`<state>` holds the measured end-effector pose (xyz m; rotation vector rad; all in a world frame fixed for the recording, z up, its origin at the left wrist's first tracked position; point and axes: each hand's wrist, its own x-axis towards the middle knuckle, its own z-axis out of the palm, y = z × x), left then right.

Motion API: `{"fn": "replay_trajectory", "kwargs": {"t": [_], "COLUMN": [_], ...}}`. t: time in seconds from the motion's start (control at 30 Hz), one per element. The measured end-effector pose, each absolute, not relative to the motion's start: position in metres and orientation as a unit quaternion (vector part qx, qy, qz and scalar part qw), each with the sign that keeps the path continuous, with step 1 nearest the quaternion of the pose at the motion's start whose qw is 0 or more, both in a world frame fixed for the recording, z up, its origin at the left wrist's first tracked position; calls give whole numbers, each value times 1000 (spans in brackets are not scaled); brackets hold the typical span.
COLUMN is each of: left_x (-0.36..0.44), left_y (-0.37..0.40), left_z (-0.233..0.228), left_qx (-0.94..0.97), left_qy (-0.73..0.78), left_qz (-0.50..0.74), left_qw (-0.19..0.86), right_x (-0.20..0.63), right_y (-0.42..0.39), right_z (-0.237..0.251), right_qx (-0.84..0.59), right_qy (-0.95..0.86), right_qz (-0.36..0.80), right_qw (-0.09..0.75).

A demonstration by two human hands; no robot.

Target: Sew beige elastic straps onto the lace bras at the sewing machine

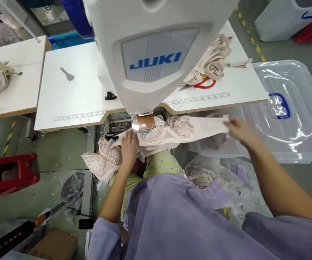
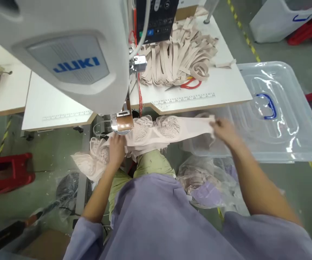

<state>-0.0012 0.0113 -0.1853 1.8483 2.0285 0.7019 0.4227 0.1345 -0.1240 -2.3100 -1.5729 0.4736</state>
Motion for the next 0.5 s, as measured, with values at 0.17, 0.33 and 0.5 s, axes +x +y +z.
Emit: {"fn": "replay_trajectory", "kwargs": {"t": [0.17, 0.33, 0.5], "left_x": [-28, -124, -124], "left_y": [-40, -105, -122], "left_z": [-197, -174, -151], "left_qx": [559, 354, 332], "left_qy": [794, 924, 925], "left_qz": [163, 74, 88], "left_qw": [176, 124, 160], "right_x": [367, 288, 198], "right_y": [101, 56, 36], "right_z": [-167, -146, -135], "right_qx": [-713, -551, -277], "right_qy": [-651, -728, -820], "right_qz": [232, 380, 497], "right_qw": [117, 151, 63]}}
